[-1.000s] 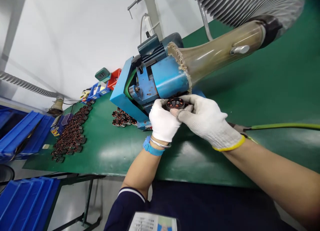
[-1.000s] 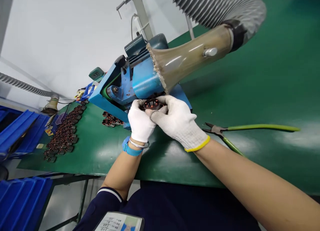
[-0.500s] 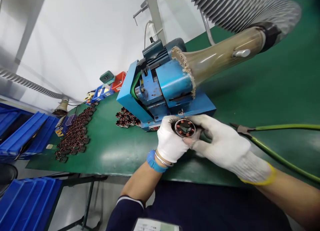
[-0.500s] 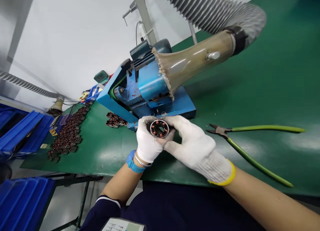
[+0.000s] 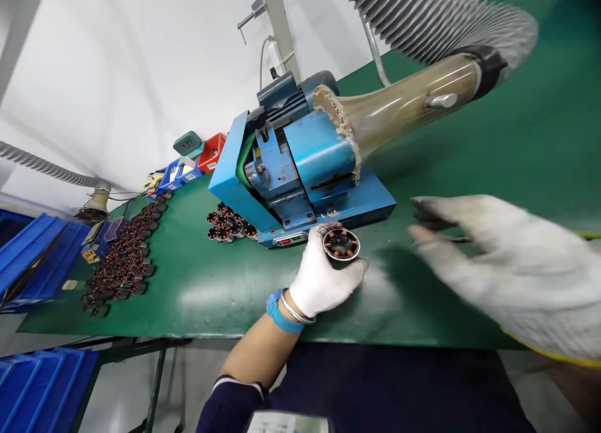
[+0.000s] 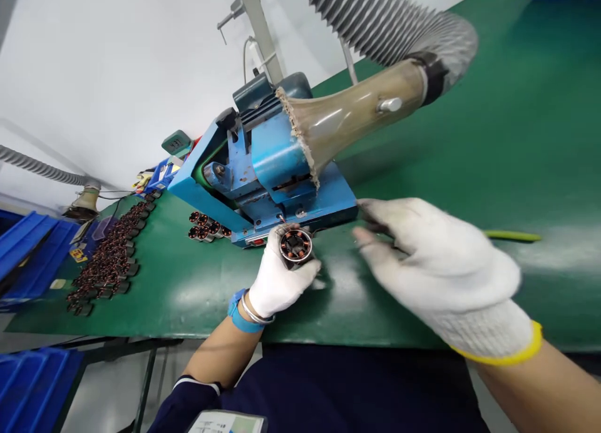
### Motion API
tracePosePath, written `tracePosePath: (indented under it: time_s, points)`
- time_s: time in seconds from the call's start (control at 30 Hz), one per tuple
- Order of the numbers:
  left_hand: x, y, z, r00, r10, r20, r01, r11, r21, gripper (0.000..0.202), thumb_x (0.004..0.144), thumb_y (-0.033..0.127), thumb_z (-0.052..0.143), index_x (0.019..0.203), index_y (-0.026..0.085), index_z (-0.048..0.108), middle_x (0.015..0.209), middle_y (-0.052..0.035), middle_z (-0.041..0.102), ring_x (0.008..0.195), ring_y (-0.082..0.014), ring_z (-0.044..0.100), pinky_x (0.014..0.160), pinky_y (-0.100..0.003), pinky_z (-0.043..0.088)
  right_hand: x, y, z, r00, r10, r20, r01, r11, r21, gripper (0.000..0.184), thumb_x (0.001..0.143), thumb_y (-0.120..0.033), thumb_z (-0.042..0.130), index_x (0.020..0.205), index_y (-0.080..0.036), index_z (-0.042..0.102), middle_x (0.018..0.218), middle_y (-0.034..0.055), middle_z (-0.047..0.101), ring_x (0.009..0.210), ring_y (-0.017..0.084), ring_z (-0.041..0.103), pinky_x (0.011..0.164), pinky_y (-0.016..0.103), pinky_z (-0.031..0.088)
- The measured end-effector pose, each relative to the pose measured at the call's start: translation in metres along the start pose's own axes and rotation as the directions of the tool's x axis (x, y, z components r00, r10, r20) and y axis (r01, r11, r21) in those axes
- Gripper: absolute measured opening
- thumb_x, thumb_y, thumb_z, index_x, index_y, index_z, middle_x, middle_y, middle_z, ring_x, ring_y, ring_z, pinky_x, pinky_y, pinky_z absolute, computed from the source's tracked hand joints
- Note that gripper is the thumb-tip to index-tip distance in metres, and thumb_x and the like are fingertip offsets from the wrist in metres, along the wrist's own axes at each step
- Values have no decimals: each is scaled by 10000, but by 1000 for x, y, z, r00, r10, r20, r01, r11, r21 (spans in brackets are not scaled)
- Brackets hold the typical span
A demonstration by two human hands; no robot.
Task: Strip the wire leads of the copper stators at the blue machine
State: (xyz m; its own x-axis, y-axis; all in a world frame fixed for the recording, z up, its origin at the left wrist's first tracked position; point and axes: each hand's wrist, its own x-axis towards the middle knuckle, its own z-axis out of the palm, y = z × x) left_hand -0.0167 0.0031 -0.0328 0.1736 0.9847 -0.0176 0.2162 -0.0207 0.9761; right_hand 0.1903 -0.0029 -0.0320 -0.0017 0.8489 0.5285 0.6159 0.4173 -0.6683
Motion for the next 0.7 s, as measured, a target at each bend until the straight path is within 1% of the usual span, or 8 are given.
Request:
tracePosePath:
  time_s: [0.13, 0.23, 0.3, 0.37, 0.43, 0.5, 0.63, 0.7]
  points:
    - [-2, -3, 1, 996, 85, 39, -84, 996, -12, 538, 756, 155, 783, 1217, 248, 522, 1184, -83, 694, 1123, -261, 701, 1078, -439, 578, 4, -20, 19, 923, -382, 42, 378, 923, 71, 183, 903, -309, 684, 1076, -305, 744, 1167, 111, 752, 1136, 387, 709, 1094, 649, 529]
    - [-3, -4, 1, 998, 57, 12, -57, 998, 18, 454, 776, 171, 774, 1146, 255, 525, 1092, -64, 685, 993, -241, 697, 993, -448, 603, 2, -16, 30, 990, -118, -81, 130, 977, 168, 113, 917, -214, 633, 907, -304, 700, 1040, 76, 764, 1036, 327, 744, 1009, 572, 594]
    - [-4, -4, 0, 999, 21, -25, -20, 999, 32, 458, 757, 175, 787, 1122, 256, 521, 1062, -51, 667, 938, -226, 674, 955, -453, 598, -2, -5, 31, 967, 192, -169, -151, 962, 229, 74, 902, -225, 650, 851, -275, 670, 986, 92, 763, 899, 296, 754, 832, 486, 644]
    - [-3, -3, -1, 1000, 11, -16, -10, 999, 36, 479, 731, 158, 789, 1112, 253, 513, 1044, -40, 654, 916, -216, 659, 930, -443, 592, -4, 4, 27, 946, 275, -174, -219, 933, 284, 7, 891, -262, 677, 888, -256, 674, 1056, 120, 764, 915, 291, 758, 793, 449, 645]
    - [-2, -1, -2, 999, 40, 9, -40, 998, 57, 493, 705, 138, 778, 1100, 247, 503, 1034, -37, 643, 924, -217, 653, 923, -428, 584, -3, 7, 22, 994, 67, -81, -45, 966, 255, 286, 862, -382, 754, 1106, -244, 698, 1290, 159, 715, 1148, 333, 721, 944, 476, 629]
    - [-1, 1, -4, 995, 89, 38, -92, 991, 97, 495, 685, 129, 770, 1081, 244, 495, 1047, -45, 635, 947, -225, 649, 923, -418, 575, 1, 4, 18, 979, -186, 83, 171, 972, 160, 608, 816, -496, 810, 1335, -228, 641, 1448, 179, 632, 1359, 386, 599, 1116, 537, 547]
    - [0, 1, -4, 989, 126, 79, -136, 980, 144, 525, 640, 121, 771, 1053, 250, 474, 1046, -52, 629, 943, -237, 651, 885, -401, 567, 12, -5, 13, 872, -300, 387, 286, 954, 93, 198, 981, -349, 626, 1086, -209, 720, 1130, 151, 749, 1128, 339, 698, 996, 523, 608]
    - [-1, -1, -2, 989, 132, 61, -140, 978, 155, 536, 624, 115, 774, 1046, 252, 472, 1030, -54, 626, 932, -242, 655, 874, -403, 567, 13, -7, 12, 842, -335, 422, 284, 942, 180, 246, 1028, -297, 514, 905, -227, 714, 955, 119, 756, 932, 291, 726, 877, 477, 639]
